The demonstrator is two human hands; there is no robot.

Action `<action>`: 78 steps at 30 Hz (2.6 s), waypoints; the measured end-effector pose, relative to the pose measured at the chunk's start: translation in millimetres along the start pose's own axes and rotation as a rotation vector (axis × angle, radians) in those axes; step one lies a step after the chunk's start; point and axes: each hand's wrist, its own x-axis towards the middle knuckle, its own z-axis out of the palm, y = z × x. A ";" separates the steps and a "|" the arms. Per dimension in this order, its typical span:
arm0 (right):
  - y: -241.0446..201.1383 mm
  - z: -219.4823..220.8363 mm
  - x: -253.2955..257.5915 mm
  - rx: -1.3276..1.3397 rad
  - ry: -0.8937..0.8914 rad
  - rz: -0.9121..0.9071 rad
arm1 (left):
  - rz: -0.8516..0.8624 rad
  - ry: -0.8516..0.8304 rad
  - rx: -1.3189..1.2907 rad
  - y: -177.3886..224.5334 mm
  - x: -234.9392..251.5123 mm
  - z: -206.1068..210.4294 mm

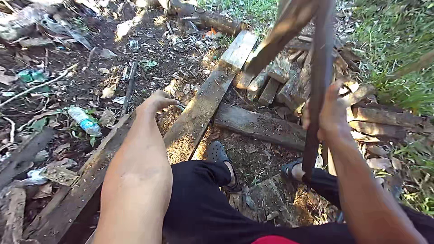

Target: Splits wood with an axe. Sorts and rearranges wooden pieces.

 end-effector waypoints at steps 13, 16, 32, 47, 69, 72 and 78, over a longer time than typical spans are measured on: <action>213.6 48.5 12.9 -0.349 -0.215 0.210 | 0.014 -0.003 0.032 6.6 -8.2 0.2; 199.4 58.0 16.2 -0.240 -0.167 0.300 | 0.058 0.010 0.026 12.6 -3.6 -5.1; -56.1 -4.2 33.7 0.112 0.072 -0.473 | -0.019 -0.033 -0.062 -6.0 -10.4 3.5; 179.4 53.2 16.4 -0.087 -0.183 0.453 | 0.021 -0.009 0.006 -5.9 1.1 -0.2; 293.3 58.3 0.3 -0.635 -0.306 0.377 | -0.007 -0.013 -0.019 -9.9 -11.3 1.9; 290.7 52.3 -18.5 -0.616 -0.284 0.343 | 0.012 -0.038 -0.035 -7.2 -16.8 2.7; 289.6 41.2 -32.3 -0.170 -0.305 0.539 | 0.001 -0.030 -0.023 4.8 -14.3 1.0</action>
